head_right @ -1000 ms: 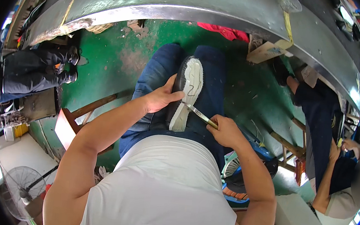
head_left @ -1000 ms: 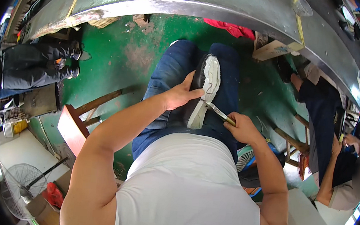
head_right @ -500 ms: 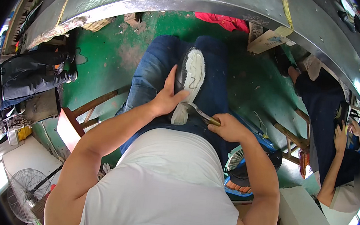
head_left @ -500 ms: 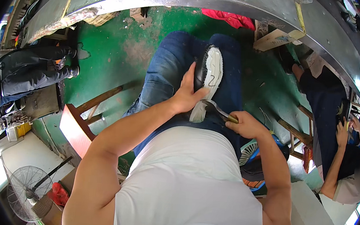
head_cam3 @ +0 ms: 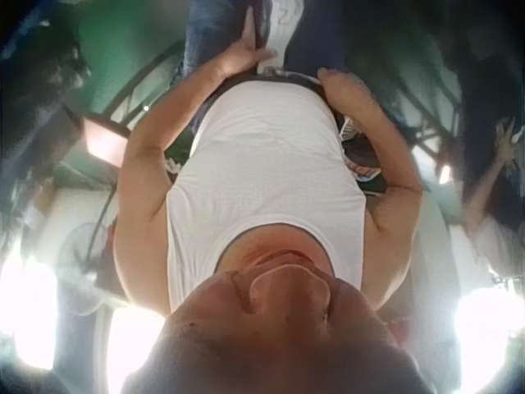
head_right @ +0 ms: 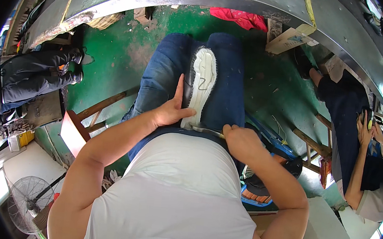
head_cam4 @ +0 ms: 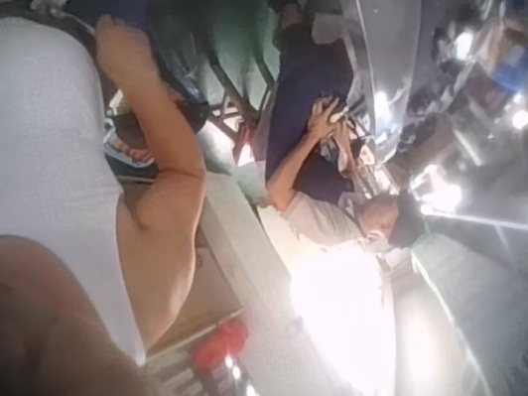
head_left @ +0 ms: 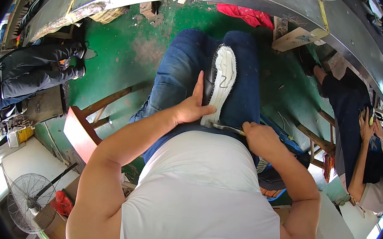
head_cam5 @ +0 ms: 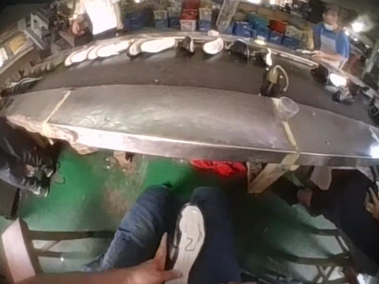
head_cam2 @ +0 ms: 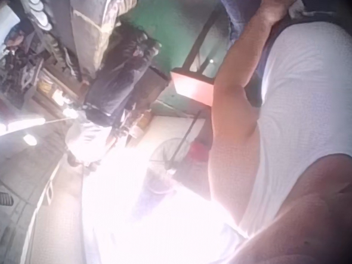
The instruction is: Manually assemble and last shoes using hand tools on a production line.
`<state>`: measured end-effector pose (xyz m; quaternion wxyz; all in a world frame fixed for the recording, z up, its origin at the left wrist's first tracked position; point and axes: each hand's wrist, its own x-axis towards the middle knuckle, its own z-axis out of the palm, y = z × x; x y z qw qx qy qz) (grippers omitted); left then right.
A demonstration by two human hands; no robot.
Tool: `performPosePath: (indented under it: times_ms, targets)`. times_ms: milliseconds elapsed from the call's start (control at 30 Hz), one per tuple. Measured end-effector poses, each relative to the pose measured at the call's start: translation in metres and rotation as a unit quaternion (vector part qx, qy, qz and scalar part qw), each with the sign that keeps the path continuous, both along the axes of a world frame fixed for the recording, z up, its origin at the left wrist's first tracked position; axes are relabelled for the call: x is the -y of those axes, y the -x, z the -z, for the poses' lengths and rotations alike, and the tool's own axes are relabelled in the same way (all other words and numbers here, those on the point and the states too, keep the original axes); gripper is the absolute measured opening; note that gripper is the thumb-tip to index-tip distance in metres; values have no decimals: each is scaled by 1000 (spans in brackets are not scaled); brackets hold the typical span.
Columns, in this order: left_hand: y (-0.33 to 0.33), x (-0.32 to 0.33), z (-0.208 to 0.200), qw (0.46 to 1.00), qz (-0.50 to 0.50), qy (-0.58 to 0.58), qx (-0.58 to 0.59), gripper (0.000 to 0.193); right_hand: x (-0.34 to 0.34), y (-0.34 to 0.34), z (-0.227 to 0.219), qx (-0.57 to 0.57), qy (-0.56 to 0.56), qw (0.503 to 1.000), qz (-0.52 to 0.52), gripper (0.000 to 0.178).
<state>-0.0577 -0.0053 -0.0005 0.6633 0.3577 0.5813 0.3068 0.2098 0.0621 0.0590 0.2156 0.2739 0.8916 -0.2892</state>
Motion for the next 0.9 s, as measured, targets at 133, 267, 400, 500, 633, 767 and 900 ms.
performPosePath:
  times_ms: [133,267,400,500,633,767,900]
  targets:
    - [12,-3,-2,998,62,-12,5,122,-34,-7,-23,16,211,974,81,23]
    - [12,-4,0,993,109,-4,-34,133,-17,18,-38,-224,157,923,270,32]
    - [10,-11,1,993,104,-45,-39,135,-5,41,14,-104,53,980,161,31]
    - [11,-9,-4,996,51,-65,-44,127,-24,40,7,-139,100,971,166,32]
    - [13,-5,-16,985,-93,-74,126,104,-16,5,43,-271,253,836,404,40]
    - [24,-18,-88,928,-164,-182,281,97,0,-8,75,-331,361,717,496,41]
    - [58,-74,-130,839,-112,-185,499,63,-5,1,60,-293,333,765,466,40]
